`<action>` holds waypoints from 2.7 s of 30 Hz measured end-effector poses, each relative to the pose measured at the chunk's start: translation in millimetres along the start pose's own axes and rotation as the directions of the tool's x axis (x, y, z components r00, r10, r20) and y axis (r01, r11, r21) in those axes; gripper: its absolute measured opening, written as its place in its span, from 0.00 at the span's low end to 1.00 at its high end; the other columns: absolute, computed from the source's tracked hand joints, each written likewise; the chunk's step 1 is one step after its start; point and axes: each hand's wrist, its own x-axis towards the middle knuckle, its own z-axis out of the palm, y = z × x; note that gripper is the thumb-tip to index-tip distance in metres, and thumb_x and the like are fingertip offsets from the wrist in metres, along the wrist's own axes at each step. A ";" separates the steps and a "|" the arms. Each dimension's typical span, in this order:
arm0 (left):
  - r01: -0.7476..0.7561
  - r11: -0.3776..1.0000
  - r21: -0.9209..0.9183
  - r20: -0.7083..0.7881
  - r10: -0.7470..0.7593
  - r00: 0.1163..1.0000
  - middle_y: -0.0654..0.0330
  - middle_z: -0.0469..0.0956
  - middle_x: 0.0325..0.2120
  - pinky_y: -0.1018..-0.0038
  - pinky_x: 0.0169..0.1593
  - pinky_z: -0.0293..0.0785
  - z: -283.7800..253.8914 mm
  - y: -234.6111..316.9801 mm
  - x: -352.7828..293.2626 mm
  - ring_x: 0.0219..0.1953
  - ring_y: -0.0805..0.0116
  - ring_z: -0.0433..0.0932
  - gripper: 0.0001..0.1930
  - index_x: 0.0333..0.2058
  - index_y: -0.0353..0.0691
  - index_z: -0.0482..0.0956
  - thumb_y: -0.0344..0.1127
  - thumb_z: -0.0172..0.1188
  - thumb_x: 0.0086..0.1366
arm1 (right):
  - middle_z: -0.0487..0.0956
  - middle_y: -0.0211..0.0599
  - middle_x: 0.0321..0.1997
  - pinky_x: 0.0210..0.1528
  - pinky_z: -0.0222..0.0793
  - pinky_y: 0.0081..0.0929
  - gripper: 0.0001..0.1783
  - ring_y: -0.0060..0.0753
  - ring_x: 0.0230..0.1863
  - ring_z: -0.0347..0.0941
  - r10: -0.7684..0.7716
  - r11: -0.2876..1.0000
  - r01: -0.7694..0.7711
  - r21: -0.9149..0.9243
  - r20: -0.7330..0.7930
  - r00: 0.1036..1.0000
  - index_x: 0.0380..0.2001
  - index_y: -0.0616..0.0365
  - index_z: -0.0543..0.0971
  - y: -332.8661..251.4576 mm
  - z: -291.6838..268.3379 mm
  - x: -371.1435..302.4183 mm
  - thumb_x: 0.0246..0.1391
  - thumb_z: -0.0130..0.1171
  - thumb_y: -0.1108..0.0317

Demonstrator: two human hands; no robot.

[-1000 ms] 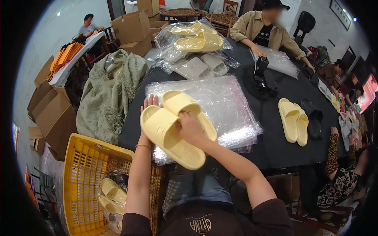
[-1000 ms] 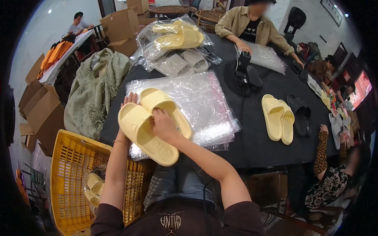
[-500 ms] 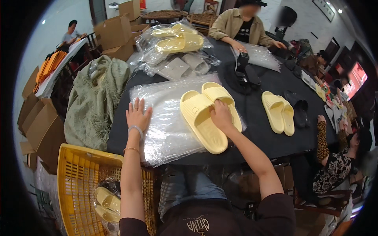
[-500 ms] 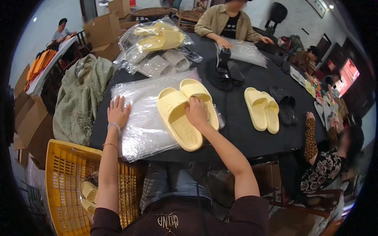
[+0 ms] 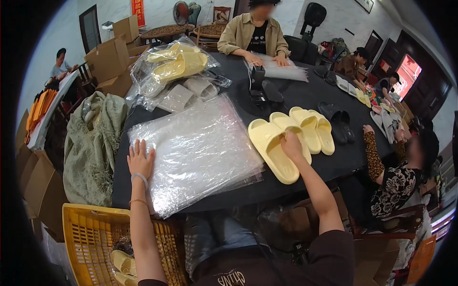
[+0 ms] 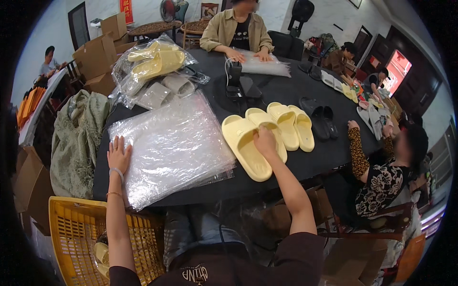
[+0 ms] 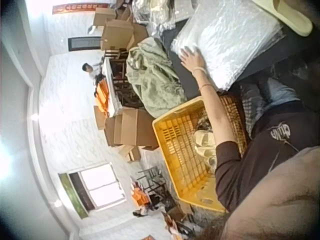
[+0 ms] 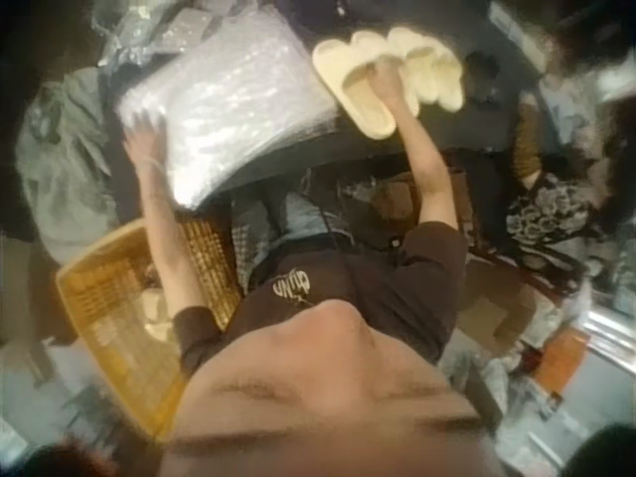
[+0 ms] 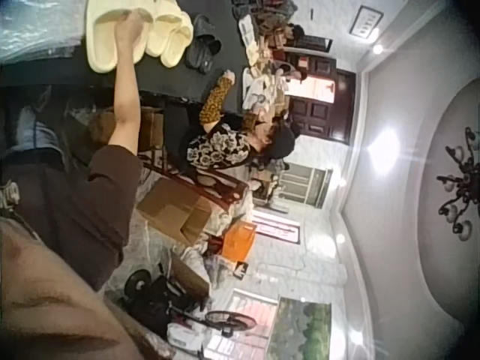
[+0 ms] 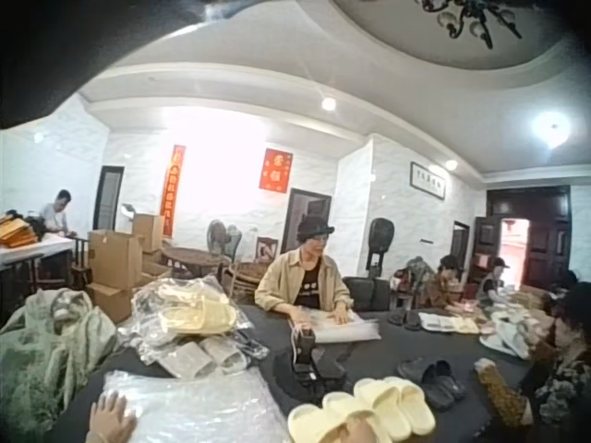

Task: The person picks up pairs of yellow, black, and white plastic slippers from a yellow basket and places them onto a stack of bubble wrap on a table. The person then folds the bubble wrap over the slippers to enclose them. This process is repeated for multiple pairs of slippers throughout the clip.

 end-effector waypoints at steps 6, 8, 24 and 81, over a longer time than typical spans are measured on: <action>-0.005 1.000 -0.019 -0.020 0.005 1.000 0.65 0.49 0.66 0.55 0.65 0.44 5.0 -7.9 3.8 0.67 0.52 0.47 0.31 0.63 0.54 0.56 0.57 0.41 0.64 | 0.77 0.55 0.36 0.42 0.67 0.49 0.19 0.58 0.40 0.72 0.131 0.981 -0.152 -0.122 -0.167 0.977 0.45 0.59 0.73 78.0 -6.1 31.2 0.48 0.55 0.66; -0.010 1.000 -0.023 -0.026 0.009 1.000 0.65 0.49 0.66 0.55 0.65 0.44 6.2 -8.3 3.5 0.67 0.52 0.47 0.31 0.63 0.53 0.57 0.57 0.42 0.64 | 0.77 0.53 0.38 0.43 0.67 0.50 0.18 0.57 0.41 0.71 0.175 0.957 -0.228 -0.182 -0.267 0.948 0.46 0.56 0.72 104.6 -14.3 42.7 0.50 0.54 0.64; 0.009 0.996 -0.084 -0.015 -0.011 1.000 0.62 0.51 0.65 0.58 0.66 0.44 -4.8 1.2 -0.5 0.67 0.53 0.48 0.32 0.62 0.51 0.58 0.60 0.41 0.64 | 0.68 0.50 0.56 0.63 0.53 0.38 0.20 0.48 0.60 0.61 -0.162 0.914 0.289 0.286 -0.396 0.904 0.51 0.64 0.68 54.9 -10.6 54.4 0.56 0.47 0.68; 0.874 0.480 0.077 0.347 -0.834 0.428 0.55 0.80 0.32 0.66 0.37 0.72 64.0 -468.3 -498.4 0.35 0.63 0.77 0.24 0.45 0.41 0.73 0.50 0.59 0.53 | 0.53 0.49 0.68 0.68 0.38 0.40 0.26 0.49 0.69 0.46 -0.680 0.727 0.674 0.130 0.267 0.683 0.61 0.59 0.60 -170.9 79.8 -50.9 0.64 0.37 0.58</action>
